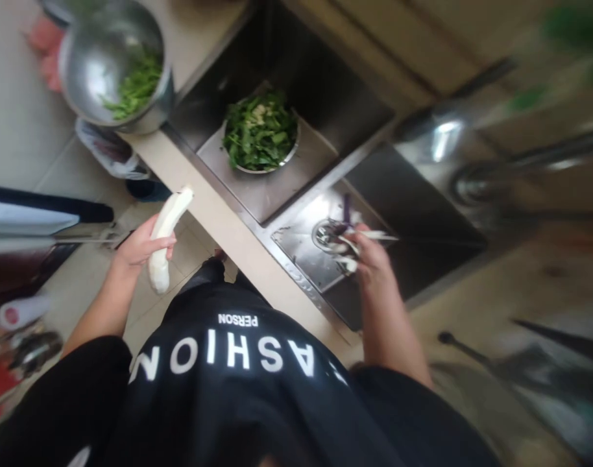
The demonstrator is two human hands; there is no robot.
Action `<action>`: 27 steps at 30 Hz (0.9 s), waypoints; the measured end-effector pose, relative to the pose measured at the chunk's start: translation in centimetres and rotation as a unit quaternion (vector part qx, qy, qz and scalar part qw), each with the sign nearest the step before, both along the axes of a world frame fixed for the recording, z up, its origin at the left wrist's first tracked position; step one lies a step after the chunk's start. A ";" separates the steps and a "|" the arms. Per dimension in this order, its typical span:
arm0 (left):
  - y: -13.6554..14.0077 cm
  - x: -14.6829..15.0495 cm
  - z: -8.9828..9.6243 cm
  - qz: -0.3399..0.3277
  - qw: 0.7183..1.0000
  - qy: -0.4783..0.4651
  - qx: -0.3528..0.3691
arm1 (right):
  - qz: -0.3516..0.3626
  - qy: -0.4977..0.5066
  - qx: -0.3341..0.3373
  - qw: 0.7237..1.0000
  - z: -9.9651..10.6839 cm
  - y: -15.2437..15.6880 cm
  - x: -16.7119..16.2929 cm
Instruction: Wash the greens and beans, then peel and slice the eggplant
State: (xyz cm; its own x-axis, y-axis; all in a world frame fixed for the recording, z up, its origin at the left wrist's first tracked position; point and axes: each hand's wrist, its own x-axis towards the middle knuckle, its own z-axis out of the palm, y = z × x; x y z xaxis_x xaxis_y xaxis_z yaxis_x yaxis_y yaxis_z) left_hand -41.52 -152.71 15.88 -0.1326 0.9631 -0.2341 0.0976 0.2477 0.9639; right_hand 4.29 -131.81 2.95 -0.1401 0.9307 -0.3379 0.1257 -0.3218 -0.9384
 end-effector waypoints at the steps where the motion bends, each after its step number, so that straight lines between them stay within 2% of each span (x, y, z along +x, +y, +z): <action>1: -0.7 -0.8 -0.4 0.007 1.000 0.003 -0.008 | -0.049 0.006 -0.008 0.999 0.7 -0.3 0.8; 4: -2.4 -3.5 -1.7 0.032 0.999 0.014 -0.035 | -0.095 -0.015 -0.002 0.995 3.6 -1.5 2.1; 6: -3.4 -5.2 -2.3 0.055 0.997 0.012 -0.054 | -0.076 -0.012 0.006 0.997 6.1 -2.6 1.5; 9: -4.7 -7.4 -3.1 0.088 0.994 -0.016 -0.063 | -0.021 0.026 -0.008 0.999 10.0 -4.1 -1.7; 11: -5.6 -8.9 -3.8 0.106 0.992 -0.043 -0.054 | 0.033 0.052 -0.020 0.998 12.1 -4.8 -5.6; 15: -7.2 -12.7 -5.4 0.140 0.987 -0.062 -0.042 | 0.188 0.112 -0.020 0.976 14.6 -5.9 -17.1; 18: -8.6 -16.3 -7.0 0.162 0.984 -0.057 -0.045 | 0.306 0.211 -0.083 0.925 15.5 -7.1 -28.0; 20: -9.6 -18.8 -8.0 0.175 0.982 -0.059 -0.046 | 0.356 0.270 -0.154 0.881 15.7 -7.7 -35.6; 22: -10.8 -21.2 -8.9 0.183 0.980 -0.061 -0.045 | 0.388 0.300 -0.186 0.851 15.4 -7.5 -43.0; 24: -12.2 -23.3 -9.7 0.189 0.979 -0.059 -0.044 | 0.402 0.308 -0.183 0.843 14.8 -6.5 -49.7; 25: -12.9 -24.2 -10.0 0.194 0.978 -0.057 -0.045 | 0.399 0.303 -0.165 0.850 14.4 -5.7 -52.7; 27: -14.2 -25.7 -10.5 0.207 0.976 -0.056 -0.049 | 0.376 0.268 -0.096 0.882 13.4 -3.6 -57.9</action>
